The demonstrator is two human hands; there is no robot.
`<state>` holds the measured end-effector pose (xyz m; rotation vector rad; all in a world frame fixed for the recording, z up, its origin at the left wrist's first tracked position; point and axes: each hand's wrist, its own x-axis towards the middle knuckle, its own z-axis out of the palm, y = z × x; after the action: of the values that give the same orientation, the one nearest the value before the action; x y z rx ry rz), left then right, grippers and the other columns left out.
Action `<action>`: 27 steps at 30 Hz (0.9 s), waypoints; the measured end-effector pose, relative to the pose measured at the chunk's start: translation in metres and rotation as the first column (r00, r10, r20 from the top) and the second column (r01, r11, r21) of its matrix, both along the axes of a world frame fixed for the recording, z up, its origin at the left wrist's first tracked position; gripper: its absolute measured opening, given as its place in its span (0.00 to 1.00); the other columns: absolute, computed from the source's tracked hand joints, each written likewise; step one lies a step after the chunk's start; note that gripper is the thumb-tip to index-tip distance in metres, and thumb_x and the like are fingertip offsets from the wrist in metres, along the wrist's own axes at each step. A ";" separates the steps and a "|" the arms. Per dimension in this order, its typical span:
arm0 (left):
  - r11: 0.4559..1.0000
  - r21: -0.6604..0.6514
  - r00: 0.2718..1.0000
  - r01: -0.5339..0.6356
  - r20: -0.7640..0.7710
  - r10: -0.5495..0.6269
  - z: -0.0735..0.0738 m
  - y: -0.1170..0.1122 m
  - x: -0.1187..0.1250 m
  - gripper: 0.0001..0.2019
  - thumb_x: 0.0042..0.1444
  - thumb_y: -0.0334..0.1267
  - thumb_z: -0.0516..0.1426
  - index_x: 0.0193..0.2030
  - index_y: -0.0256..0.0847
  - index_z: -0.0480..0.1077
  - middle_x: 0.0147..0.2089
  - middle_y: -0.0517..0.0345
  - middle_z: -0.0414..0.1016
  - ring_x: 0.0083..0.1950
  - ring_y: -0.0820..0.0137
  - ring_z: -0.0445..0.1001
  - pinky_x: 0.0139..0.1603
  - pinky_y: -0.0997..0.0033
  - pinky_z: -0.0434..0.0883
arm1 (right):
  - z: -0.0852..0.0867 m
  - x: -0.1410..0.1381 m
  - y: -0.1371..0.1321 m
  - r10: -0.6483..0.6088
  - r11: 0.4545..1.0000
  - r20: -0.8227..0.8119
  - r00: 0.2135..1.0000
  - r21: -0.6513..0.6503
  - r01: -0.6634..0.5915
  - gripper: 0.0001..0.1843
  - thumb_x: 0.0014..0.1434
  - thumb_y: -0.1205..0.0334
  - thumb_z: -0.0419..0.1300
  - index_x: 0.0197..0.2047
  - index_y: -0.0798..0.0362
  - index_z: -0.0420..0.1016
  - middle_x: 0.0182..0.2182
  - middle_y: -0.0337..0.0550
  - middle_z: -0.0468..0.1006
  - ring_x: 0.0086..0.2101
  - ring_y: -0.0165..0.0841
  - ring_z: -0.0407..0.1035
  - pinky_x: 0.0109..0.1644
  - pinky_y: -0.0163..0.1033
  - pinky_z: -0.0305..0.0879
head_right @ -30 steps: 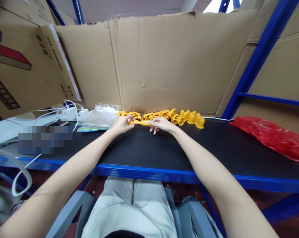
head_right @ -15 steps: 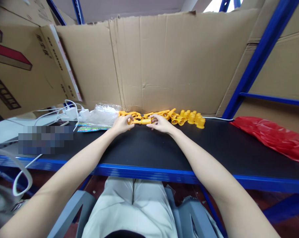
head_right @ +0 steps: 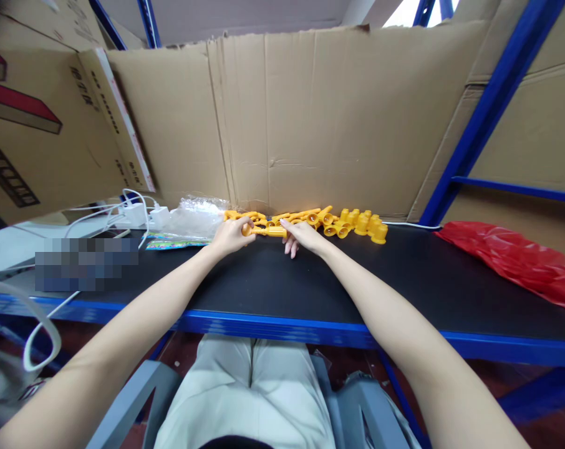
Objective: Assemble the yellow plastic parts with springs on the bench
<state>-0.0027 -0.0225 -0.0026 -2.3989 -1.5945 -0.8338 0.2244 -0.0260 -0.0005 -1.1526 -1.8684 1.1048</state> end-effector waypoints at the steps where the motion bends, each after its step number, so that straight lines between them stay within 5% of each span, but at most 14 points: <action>1: 1.000 -0.003 1.000 -0.002 -0.004 0.002 0.000 0.000 0.000 0.14 0.51 0.43 0.57 0.44 0.44 0.71 0.37 0.56 0.78 0.39 0.63 0.75 0.41 0.68 0.67 | 0.000 0.000 0.001 -0.009 1.000 0.005 1.000 -0.015 0.009 0.33 0.58 0.34 0.47 0.26 0.58 0.70 0.18 0.48 0.75 0.14 0.29 0.68 0.18 0.32 0.62; 5: 1.000 -0.011 1.000 -0.025 -0.012 0.024 0.000 0.003 -0.002 0.14 0.51 0.43 0.56 0.44 0.45 0.71 0.36 0.57 0.78 0.39 0.63 0.75 0.41 0.68 0.68 | -0.001 0.006 0.004 0.022 1.000 0.020 1.000 0.000 -0.022 0.24 0.57 0.42 0.56 0.42 0.56 0.69 0.33 0.49 0.80 0.21 0.28 0.72 0.24 0.32 0.67; 8: 0.999 -0.022 0.999 -0.046 -0.013 0.046 -0.002 0.004 -0.003 0.14 0.51 0.44 0.56 0.44 0.45 0.71 0.36 0.57 0.78 0.39 0.63 0.75 0.40 0.69 0.68 | -0.004 0.010 0.008 0.033 0.997 0.000 0.999 0.075 -0.033 0.29 0.49 0.51 0.67 0.50 0.53 0.66 0.42 0.47 0.78 0.27 0.29 0.74 0.33 0.36 0.71; 14: 0.998 -0.020 0.997 -0.064 -0.036 0.064 -0.003 0.004 -0.002 0.14 0.50 0.44 0.56 0.44 0.46 0.71 0.37 0.55 0.78 0.40 0.62 0.75 0.39 0.68 0.68 | -0.007 0.011 0.011 0.088 0.991 -0.022 0.996 0.107 -0.085 0.22 0.47 0.51 0.67 0.41 0.55 0.68 0.32 0.44 0.79 0.29 0.33 0.75 0.44 0.44 0.71; 27: 0.998 -0.009 0.997 -0.067 -0.041 0.066 -0.001 -0.001 0.000 0.15 0.51 0.44 0.55 0.45 0.45 0.71 0.37 0.55 0.78 0.40 0.61 0.76 0.40 0.67 0.68 | -0.004 0.011 0.005 0.091 0.993 -0.002 0.996 0.078 -0.090 0.25 0.51 0.42 0.63 0.37 0.58 0.74 0.30 0.49 0.81 0.25 0.34 0.75 0.38 0.42 0.71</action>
<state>-0.0028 -0.0237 -0.0033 -2.3400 -1.6570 -0.7618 0.2351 -0.0211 -0.0050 -1.0291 -1.9581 1.0735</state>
